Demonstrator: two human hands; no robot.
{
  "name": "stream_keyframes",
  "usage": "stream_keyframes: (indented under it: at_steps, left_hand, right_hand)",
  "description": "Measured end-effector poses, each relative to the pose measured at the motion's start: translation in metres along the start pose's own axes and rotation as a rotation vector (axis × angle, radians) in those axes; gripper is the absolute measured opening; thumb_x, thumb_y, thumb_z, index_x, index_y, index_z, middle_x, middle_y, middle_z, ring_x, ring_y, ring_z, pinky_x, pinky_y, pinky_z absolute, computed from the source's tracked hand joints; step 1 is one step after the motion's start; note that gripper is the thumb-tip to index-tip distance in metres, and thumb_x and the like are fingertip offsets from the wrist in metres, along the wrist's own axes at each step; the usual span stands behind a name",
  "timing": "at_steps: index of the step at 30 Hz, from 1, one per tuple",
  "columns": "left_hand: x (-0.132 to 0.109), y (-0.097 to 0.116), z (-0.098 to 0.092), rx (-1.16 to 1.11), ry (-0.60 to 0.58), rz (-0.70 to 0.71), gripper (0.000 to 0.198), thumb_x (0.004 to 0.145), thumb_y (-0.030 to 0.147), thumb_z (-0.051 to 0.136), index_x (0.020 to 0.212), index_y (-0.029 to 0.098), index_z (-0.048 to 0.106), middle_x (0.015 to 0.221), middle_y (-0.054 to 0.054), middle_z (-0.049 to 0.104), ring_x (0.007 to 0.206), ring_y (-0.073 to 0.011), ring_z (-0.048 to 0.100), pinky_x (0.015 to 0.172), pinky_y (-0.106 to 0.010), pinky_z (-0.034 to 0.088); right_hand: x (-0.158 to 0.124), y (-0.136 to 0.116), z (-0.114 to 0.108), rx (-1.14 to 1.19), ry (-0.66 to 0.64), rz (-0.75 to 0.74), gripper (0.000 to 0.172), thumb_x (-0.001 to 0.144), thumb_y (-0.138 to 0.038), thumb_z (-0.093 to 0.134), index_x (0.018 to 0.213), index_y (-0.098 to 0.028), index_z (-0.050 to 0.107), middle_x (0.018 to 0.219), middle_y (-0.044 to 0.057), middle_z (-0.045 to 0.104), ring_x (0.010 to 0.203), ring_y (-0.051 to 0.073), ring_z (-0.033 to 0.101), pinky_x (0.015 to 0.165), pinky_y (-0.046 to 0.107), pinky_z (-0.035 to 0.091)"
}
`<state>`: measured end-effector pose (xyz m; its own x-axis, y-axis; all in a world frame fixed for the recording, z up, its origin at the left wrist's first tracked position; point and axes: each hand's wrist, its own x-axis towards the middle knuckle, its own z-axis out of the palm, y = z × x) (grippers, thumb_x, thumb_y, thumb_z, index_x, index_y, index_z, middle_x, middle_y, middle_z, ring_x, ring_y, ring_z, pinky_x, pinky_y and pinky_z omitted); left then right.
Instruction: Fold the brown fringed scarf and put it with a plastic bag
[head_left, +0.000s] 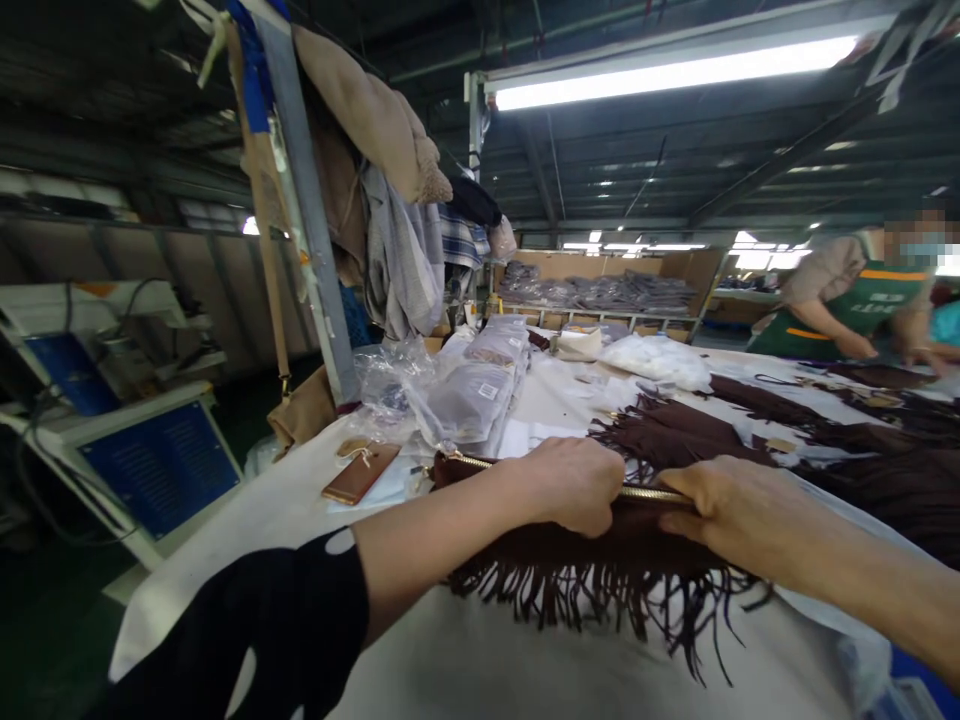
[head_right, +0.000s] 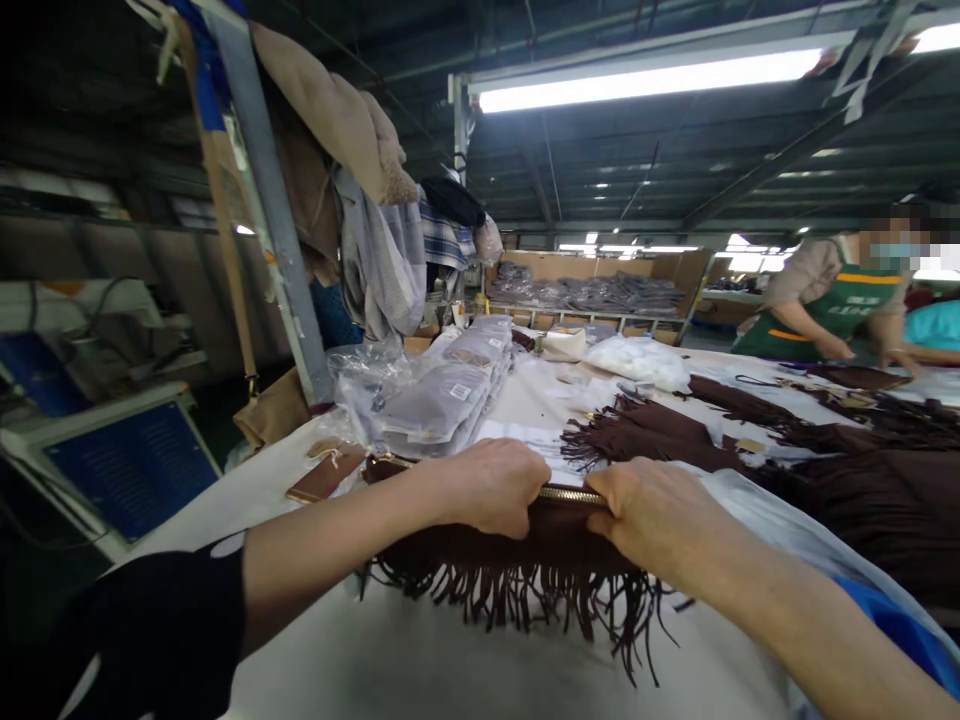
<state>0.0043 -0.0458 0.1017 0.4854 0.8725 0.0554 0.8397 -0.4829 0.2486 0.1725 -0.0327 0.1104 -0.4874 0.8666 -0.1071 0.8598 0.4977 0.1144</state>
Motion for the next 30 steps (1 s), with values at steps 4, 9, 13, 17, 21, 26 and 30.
stream_keyframes:
  at_steps: [4,9,13,17,21,26,30]
  left_hand:
    - [-0.013,-0.014,-0.014,0.137,-0.111,-0.019,0.025,0.052,0.023,0.08,0.074,0.016,0.068,0.068,-0.006,0.062,0.068,-0.0242,0.061,0.052,-0.026,0.038]
    - [-0.036,-0.041,-0.003,0.151,-0.193,-0.134,0.032,0.054,0.032,0.079,0.081,0.018,0.069,0.069,-0.004,0.063,0.068,-0.0234,0.061,0.054,-0.026,0.038]
    - [-0.05,-0.053,0.017,0.143,-0.169,-0.151,0.031,0.054,0.028,0.076,0.083,0.017,0.069,0.073,-0.007,0.066,0.069,-0.0257,0.061,0.052,-0.027,0.036]
    - [-0.055,-0.061,0.023,0.115,-0.133,-0.179,0.015,0.06,0.021,0.069,0.074,0.018,0.069,0.063,-0.002,0.062,0.065,-0.0199,0.059,0.05,-0.023,0.03]
    - [-0.047,-0.069,0.008,0.051,-0.12,-0.161,0.013,0.058,0.02,0.072,0.069,0.018,0.066,0.055,0.005,0.055,0.057,-0.014,0.055,0.047,-0.02,0.029]
    - [-0.03,-0.073,-0.021,0.094,-0.052,-0.169,0.01,0.061,0.017,0.07,0.069,0.017,0.063,0.055,0.006,0.053,0.058,-0.0126,0.054,0.048,-0.019,0.031]
    - [-0.021,-0.071,-0.036,0.238,0.016,-0.128,0.01,0.065,0.011,0.067,0.072,0.016,0.062,0.059,0.004,0.052,0.061,-0.0141,0.052,0.053,-0.022,0.03]
  right_hand:
    - [0.003,0.01,0.003,0.075,0.02,-0.018,0.011,0.08,-0.027,0.057,0.071,-0.024,0.063,0.066,0.002,0.065,0.067,0.02,0.06,0.059,0.029,0.032]
    - [-0.003,0.015,0.003,0.196,0.024,0.003,0.019,0.077,-0.021,0.057,0.058,-0.022,0.056,0.06,0.0,0.059,0.061,0.016,0.055,0.058,0.027,0.031]
    - [-0.011,0.021,0.008,0.282,0.024,0.024,0.018,0.072,-0.018,0.056,0.055,-0.021,0.058,0.055,-0.003,0.053,0.054,0.012,0.049,0.054,0.024,0.029]
    - [-0.019,0.038,0.016,0.367,0.061,-0.038,0.02,0.073,-0.019,0.052,0.054,-0.02,0.056,0.052,-0.005,0.046,0.049,0.007,0.041,0.051,0.02,0.027]
    - [-0.024,0.054,0.016,0.335,0.056,-0.04,0.019,0.074,-0.021,0.053,0.055,-0.02,0.058,0.051,-0.005,0.05,0.05,0.008,0.045,0.05,0.02,0.029]
    - [-0.024,0.065,0.01,0.232,0.104,-0.044,0.017,0.072,-0.011,0.053,0.06,-0.02,0.062,0.056,-0.005,0.06,0.055,0.008,0.054,0.054,0.019,0.031]
    - [-0.021,0.073,0.007,0.099,0.26,-0.042,0.02,0.071,-0.006,0.054,0.062,-0.02,0.064,0.05,-0.005,0.059,0.051,0.008,0.055,0.052,0.019,0.03]
